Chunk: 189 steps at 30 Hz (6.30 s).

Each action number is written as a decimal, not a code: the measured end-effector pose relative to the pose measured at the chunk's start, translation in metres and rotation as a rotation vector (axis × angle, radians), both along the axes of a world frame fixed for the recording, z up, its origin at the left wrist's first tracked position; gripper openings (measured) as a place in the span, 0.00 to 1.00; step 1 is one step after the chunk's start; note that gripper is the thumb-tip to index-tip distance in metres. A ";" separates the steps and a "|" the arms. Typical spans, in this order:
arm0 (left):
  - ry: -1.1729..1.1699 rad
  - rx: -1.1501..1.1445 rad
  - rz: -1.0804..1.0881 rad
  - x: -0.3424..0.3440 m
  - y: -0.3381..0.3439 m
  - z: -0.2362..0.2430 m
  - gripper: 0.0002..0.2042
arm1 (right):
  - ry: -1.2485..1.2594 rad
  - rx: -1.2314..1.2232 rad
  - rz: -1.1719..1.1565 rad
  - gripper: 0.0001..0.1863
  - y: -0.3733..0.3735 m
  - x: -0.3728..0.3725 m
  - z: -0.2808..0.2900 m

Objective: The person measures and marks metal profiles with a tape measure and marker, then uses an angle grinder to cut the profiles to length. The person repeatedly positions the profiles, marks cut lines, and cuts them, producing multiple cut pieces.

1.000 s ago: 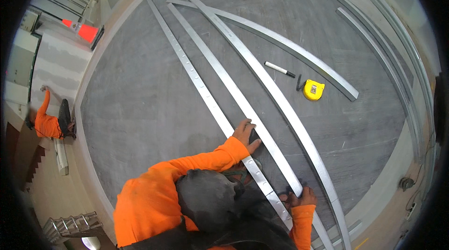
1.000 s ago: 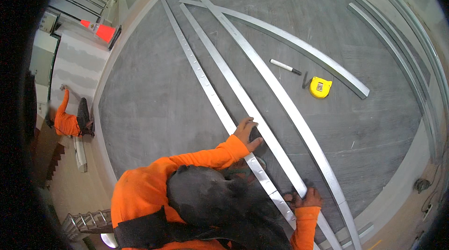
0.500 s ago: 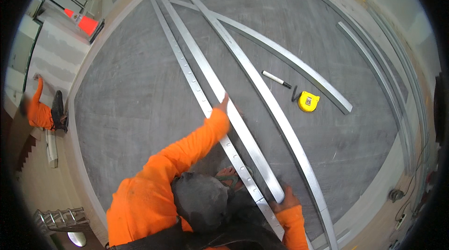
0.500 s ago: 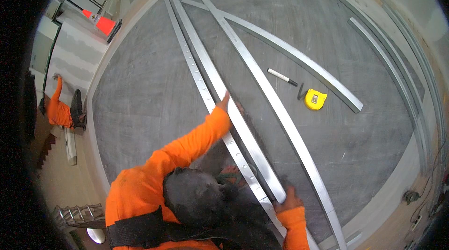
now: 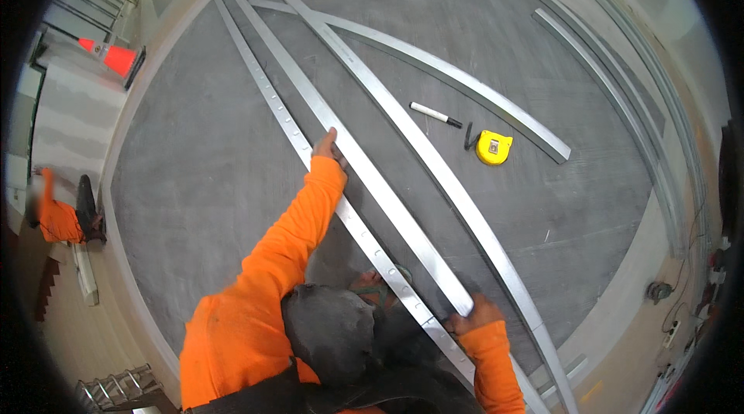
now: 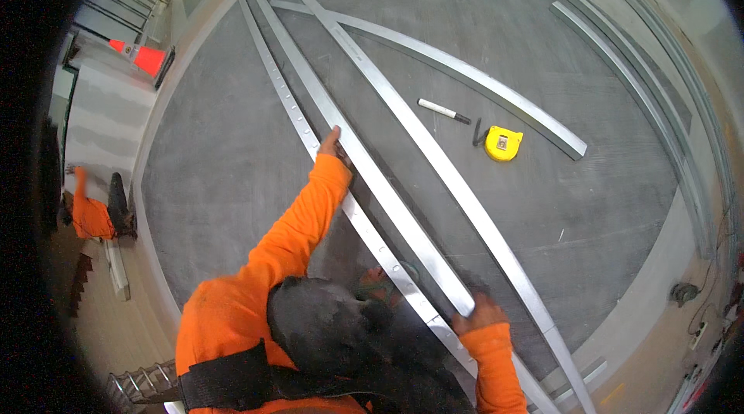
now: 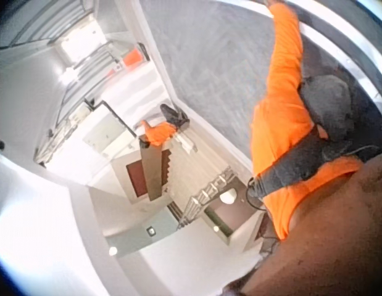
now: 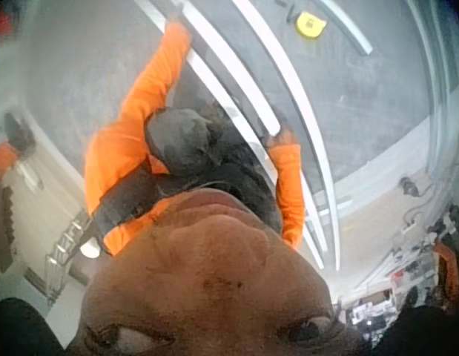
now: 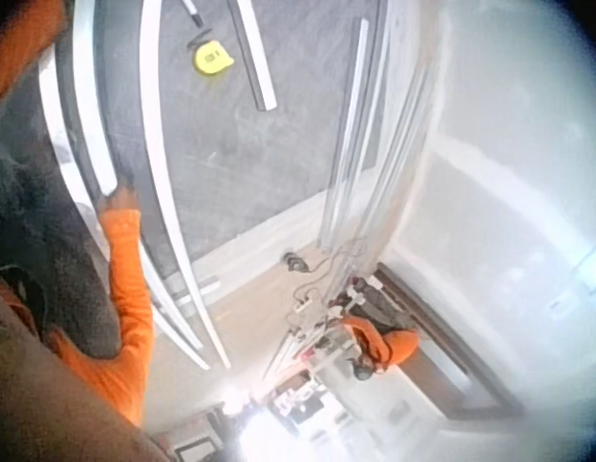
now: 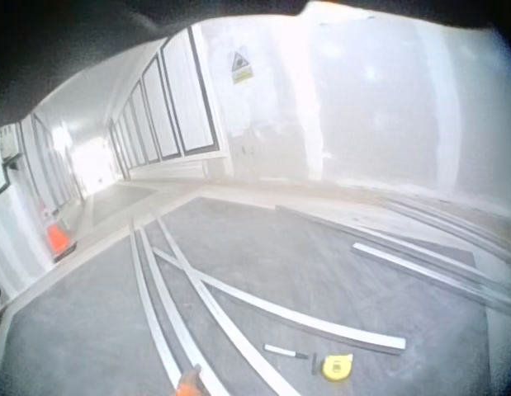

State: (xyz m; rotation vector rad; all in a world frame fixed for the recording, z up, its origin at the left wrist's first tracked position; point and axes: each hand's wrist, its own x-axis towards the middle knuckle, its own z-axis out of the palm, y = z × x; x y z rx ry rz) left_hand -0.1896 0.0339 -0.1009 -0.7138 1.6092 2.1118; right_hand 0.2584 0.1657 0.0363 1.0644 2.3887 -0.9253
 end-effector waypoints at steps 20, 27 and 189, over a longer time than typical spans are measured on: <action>-0.141 -0.936 -0.384 -0.047 0.017 -0.029 0.42 | 0.015 -0.213 0.040 0.36 0.006 -0.073 -0.040; -0.014 -0.980 -0.600 -0.172 0.007 -0.033 0.30 | -0.064 -0.111 -0.025 0.24 0.006 0.014 -0.047; -0.481 0.605 -1.664 0.684 0.442 0.180 0.34 | 1.945 -0.647 -0.701 0.43 0.182 0.313 0.197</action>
